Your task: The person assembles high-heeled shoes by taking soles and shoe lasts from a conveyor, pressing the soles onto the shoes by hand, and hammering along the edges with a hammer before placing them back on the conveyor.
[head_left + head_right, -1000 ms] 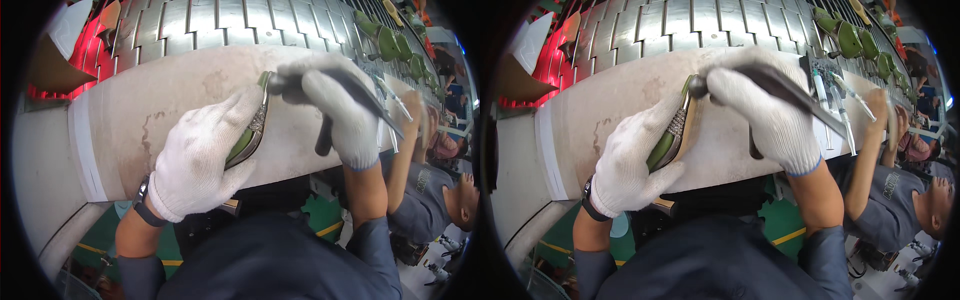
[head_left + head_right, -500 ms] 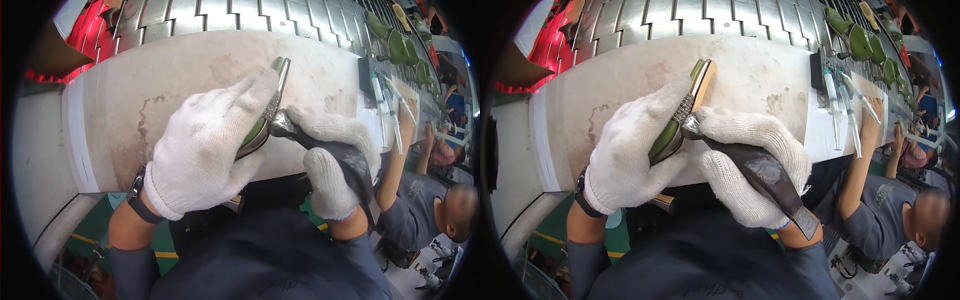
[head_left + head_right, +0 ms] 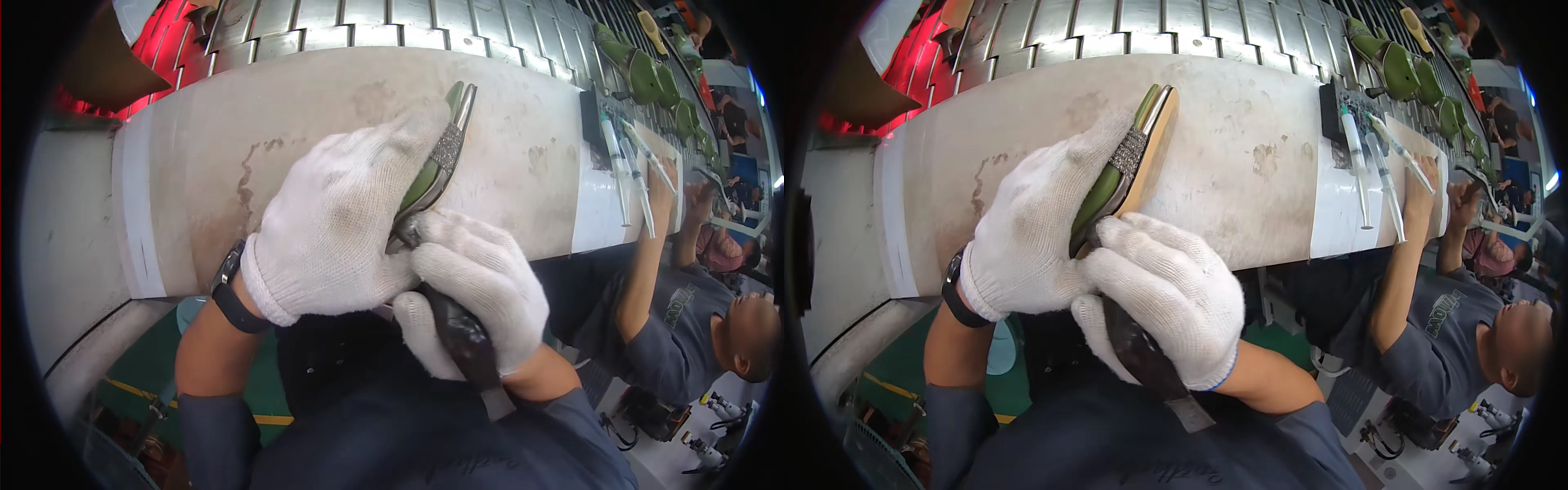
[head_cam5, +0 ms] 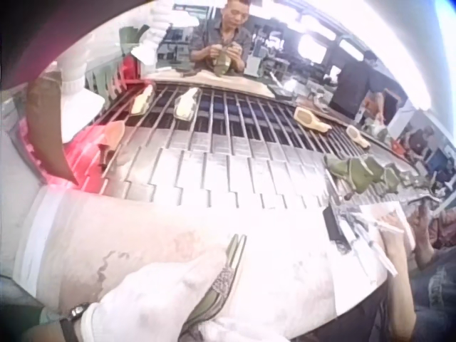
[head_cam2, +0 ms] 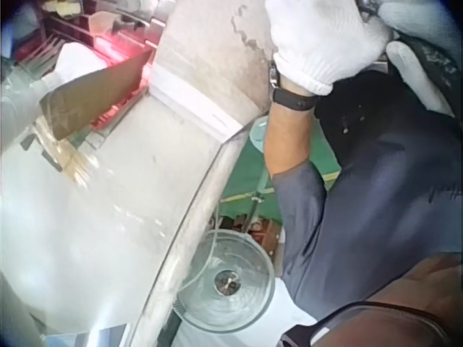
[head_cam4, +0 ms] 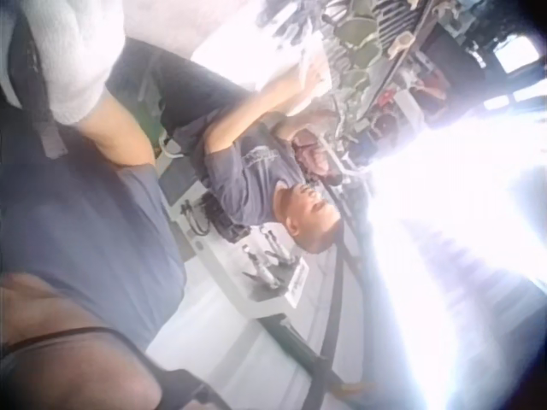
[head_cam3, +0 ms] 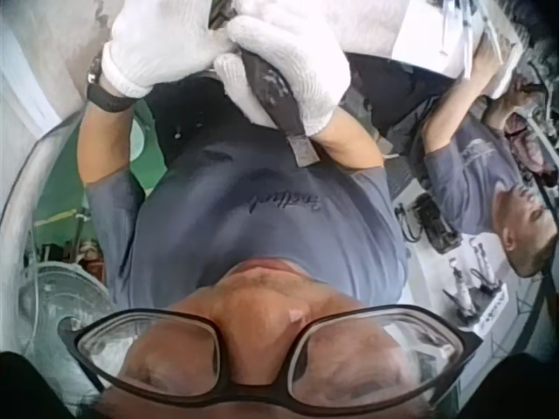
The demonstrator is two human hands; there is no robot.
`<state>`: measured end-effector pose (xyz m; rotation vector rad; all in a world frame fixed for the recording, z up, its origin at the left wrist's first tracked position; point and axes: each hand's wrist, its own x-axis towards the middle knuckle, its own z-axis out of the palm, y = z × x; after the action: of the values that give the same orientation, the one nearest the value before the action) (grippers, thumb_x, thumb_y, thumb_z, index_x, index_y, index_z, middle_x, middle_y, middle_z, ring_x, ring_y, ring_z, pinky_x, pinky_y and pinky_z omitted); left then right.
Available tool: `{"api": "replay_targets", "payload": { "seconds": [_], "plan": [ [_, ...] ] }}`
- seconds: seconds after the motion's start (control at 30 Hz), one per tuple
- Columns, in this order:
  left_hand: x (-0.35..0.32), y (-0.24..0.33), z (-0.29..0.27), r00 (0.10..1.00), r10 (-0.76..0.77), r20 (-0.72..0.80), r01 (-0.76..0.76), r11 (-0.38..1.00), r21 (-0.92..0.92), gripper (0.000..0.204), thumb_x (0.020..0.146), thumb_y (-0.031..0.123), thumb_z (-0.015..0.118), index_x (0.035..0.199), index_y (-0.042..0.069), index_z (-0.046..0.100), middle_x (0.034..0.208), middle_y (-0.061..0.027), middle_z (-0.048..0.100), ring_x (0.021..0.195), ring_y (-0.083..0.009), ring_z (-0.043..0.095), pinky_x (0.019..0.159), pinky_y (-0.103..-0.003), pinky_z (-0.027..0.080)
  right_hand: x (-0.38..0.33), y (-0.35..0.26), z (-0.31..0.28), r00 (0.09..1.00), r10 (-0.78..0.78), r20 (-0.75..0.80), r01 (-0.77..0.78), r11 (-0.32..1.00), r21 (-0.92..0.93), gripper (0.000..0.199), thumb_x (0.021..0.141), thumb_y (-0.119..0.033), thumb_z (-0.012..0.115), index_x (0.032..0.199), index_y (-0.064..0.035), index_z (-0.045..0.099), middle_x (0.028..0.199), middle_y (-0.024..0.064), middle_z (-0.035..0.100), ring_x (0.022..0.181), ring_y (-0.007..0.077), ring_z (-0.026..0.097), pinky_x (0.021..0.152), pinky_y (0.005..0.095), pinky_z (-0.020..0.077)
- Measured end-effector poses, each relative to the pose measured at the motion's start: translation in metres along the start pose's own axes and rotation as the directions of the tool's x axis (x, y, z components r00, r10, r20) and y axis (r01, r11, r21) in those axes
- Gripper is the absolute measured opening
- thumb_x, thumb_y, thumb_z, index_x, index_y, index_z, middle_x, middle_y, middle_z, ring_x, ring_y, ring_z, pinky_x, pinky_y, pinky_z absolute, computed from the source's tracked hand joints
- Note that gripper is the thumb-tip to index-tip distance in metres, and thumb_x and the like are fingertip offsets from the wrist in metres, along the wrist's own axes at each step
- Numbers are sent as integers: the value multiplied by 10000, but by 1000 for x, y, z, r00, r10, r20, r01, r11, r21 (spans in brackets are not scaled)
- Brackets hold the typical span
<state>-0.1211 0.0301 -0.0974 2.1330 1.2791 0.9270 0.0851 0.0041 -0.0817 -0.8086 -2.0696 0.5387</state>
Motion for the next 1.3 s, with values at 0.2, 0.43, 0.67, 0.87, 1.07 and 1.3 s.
{"api": "replay_targets", "payload": {
  "seconds": [0.2,0.43,0.67,0.87,1.07,1.3],
  "plan": [
    [-5,-3,-2,982,170,-78,-170,985,9,931,686,200,883,1517,-41,540,1218,-274,715,1144,-489,698,1019,-525,560,-3,-7,4,997,68,20,-71,974,215,357,812,-44,870,1142,-27,735,1126,189,772,998,358,773,909,413,616],
    [-30,-23,-14,998,69,-13,-70,996,-54,633,1023,296,663,1503,-106,570,1406,-295,671,1311,-437,650,1148,-482,479,-2,19,-9,996,-74,-49,78,993,88,416,803,-9,879,1181,-16,706,1109,197,782,997,369,782,909,429,619],
    [-27,-24,-10,997,53,-49,-58,992,-108,530,1046,239,620,1463,-89,604,1343,-286,695,1223,-442,676,1094,-504,505,-12,12,0,996,6,88,-26,974,224,373,802,-45,883,1146,-16,741,1143,204,785,1040,377,785,928,429,620],
    [-27,-29,-3,995,66,-69,-71,994,-82,534,1023,226,644,1466,-70,612,1320,-281,702,1190,-457,678,1061,-507,512,-3,16,-15,934,44,355,-149,950,274,375,807,-65,880,1154,-25,744,1165,192,779,1034,379,785,904,429,630],
    [-17,-25,-6,995,90,-45,-92,994,-56,537,1015,196,629,1478,-74,603,1376,-288,689,1224,-459,671,1096,-499,500,5,15,-13,906,-10,424,-87,974,208,396,760,-84,891,1132,-56,756,1146,163,772,1000,360,778,892,429,638],
    [-6,-2,-12,1000,-14,25,13,999,45,645,991,281,700,1513,-71,561,1328,-277,691,1222,-439,661,1053,-495,514,-1,13,-22,949,191,251,-300,792,531,278,910,18,815,1176,1,738,1103,162,791,987,231,794,872,358,632]
  ]
}}
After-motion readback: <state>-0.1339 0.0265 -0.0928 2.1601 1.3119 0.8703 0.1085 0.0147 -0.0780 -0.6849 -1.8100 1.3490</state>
